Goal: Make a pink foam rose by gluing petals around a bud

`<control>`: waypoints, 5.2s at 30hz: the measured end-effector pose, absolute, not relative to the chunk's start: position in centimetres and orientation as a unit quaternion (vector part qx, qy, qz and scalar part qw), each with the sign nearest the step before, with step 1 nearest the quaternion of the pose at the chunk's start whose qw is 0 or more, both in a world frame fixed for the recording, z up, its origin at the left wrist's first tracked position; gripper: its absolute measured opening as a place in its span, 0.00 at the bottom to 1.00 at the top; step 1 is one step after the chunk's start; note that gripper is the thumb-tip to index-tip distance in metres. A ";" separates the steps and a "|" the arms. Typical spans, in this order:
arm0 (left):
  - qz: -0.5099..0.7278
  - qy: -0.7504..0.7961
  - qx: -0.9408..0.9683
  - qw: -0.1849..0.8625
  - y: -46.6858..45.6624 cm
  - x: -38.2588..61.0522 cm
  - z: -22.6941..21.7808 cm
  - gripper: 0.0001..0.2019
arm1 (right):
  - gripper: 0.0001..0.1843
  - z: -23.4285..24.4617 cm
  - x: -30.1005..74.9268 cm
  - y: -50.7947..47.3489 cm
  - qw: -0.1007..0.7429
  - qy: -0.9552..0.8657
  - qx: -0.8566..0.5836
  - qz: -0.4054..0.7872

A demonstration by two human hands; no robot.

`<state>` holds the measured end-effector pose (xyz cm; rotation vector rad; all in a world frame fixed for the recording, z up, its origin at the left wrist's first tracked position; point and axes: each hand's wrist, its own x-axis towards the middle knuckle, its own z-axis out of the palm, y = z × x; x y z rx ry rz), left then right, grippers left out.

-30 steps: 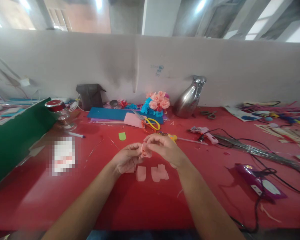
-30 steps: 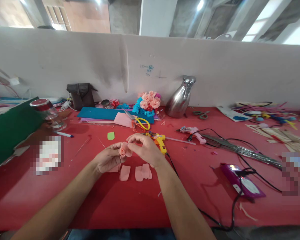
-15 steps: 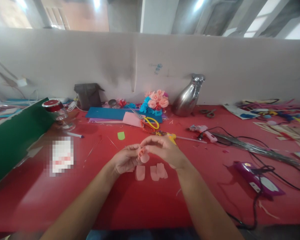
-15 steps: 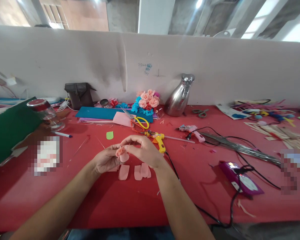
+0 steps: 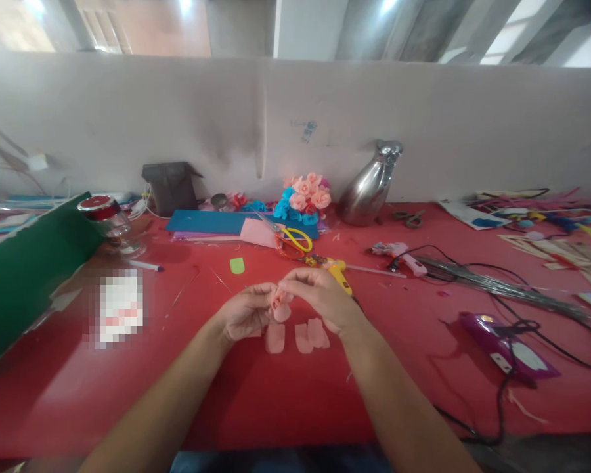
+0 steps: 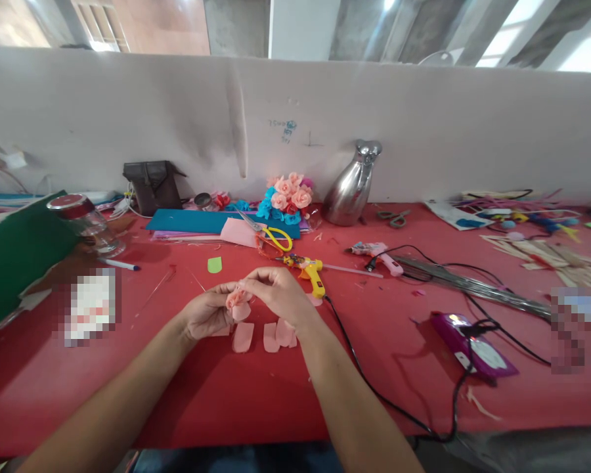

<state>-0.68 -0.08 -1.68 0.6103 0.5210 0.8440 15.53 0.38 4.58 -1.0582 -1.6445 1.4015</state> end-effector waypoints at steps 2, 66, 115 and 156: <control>0.393 0.248 0.292 0.836 -0.1 -0.8 -1.7 0.07 | 0.08 4.5 15.5 0.3 0.367 -0.624 -0.409 0.556; 0.422 0.295 0.327 0.792 0.4 -1.2 -1.2 0.08 | 0.10 5.5 17.3 -0.5 0.369 -0.826 -0.361 0.226; 0.298 0.302 0.315 0.849 0.3 -1.3 -1.5 0.06 | 0.05 4.8 16.9 0.3 0.314 -0.800 -0.374 0.348; 0.578 0.254 0.176 0.755 1.2 -0.5 -1.5 0.05 | 0.05 3.8 15.3 0.0 0.564 -0.610 -0.468 0.301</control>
